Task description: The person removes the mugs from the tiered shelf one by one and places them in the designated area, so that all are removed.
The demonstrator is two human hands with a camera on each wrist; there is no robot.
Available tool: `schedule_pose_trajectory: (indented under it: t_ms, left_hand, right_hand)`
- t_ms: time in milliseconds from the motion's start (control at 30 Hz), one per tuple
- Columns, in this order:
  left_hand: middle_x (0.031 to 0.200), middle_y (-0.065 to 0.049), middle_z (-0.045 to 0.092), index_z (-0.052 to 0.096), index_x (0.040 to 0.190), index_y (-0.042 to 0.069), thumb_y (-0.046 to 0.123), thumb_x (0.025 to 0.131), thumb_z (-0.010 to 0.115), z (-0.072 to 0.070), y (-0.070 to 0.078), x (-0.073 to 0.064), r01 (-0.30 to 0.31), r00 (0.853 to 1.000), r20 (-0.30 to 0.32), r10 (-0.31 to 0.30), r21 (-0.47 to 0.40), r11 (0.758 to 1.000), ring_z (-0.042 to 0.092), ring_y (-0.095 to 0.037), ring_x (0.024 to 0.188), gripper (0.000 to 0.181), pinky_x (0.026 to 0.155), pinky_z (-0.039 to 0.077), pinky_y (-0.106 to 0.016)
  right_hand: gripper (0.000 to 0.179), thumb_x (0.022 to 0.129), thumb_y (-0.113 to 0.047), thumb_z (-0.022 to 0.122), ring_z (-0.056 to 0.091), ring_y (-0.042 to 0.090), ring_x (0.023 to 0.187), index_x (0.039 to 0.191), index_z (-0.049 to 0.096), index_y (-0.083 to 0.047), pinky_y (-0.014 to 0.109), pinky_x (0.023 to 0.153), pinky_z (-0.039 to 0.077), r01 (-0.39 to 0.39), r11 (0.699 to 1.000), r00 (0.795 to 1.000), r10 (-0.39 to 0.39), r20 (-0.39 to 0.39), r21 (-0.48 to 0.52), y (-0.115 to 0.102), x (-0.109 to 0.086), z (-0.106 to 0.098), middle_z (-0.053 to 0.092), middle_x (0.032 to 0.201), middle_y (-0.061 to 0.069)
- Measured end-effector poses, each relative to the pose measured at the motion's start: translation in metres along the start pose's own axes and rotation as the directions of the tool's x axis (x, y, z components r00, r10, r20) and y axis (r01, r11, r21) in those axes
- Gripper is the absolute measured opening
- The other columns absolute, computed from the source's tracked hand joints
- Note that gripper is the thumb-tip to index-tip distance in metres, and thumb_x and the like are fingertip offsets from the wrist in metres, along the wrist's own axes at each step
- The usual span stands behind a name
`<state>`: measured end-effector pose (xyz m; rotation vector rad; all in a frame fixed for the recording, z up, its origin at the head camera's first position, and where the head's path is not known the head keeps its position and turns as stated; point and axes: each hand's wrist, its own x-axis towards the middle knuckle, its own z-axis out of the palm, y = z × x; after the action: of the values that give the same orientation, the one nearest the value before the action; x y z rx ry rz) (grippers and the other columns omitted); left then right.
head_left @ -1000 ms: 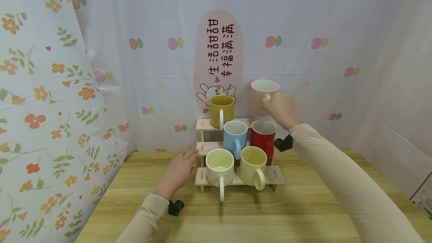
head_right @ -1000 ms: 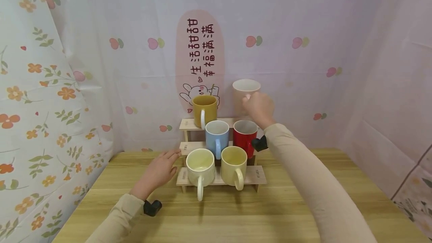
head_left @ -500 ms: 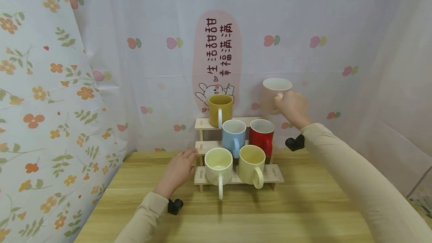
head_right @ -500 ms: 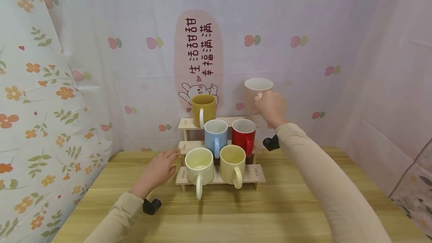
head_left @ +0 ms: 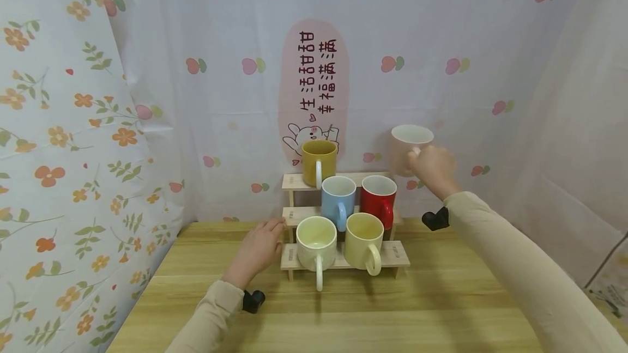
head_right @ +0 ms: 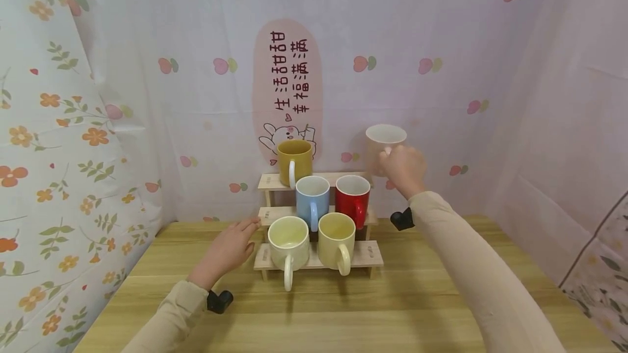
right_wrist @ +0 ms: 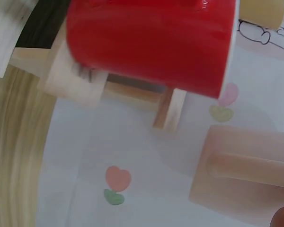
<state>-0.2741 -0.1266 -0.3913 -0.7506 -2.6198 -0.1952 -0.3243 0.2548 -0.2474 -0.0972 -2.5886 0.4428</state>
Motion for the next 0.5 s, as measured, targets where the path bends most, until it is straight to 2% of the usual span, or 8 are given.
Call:
schedule_pose_trajectory:
  t_ms: [300,500]
  left_hand:
    - [0.13,-0.012,0.057,0.06,0.121,-0.001,0.006,0.082,0.071,0.002,0.0,-0.005,0.0,1.0,0.018,0.0,-0.01,1.0,0.057,-0.034,0.114,0.041,0.096,0.046,-0.046]
    - [0.13,-0.013,0.058,0.061,0.122,-0.001,0.007,0.081,0.071,0.0,0.0,-0.002,0.004,1.0,-0.016,-0.004,-0.026,1.0,0.057,-0.035,0.114,0.042,0.097,0.046,-0.046]
  right_hand:
    - [0.041,0.086,-0.023,0.035,0.033,0.018,0.046,0.048,0.04,-0.01,0.028,0.043,0.023,-0.024,1.0,0.998,0.023,0.063,0.018,0.02,-0.01,0.01,0.043,0.046,0.003]
    - [0.039,0.086,-0.025,0.033,0.034,0.019,0.05,0.05,0.038,-0.012,0.03,0.044,0.026,-0.046,0.999,0.997,0.047,0.06,-0.023,0.029,-0.01,0.012,0.039,0.05,0.003]
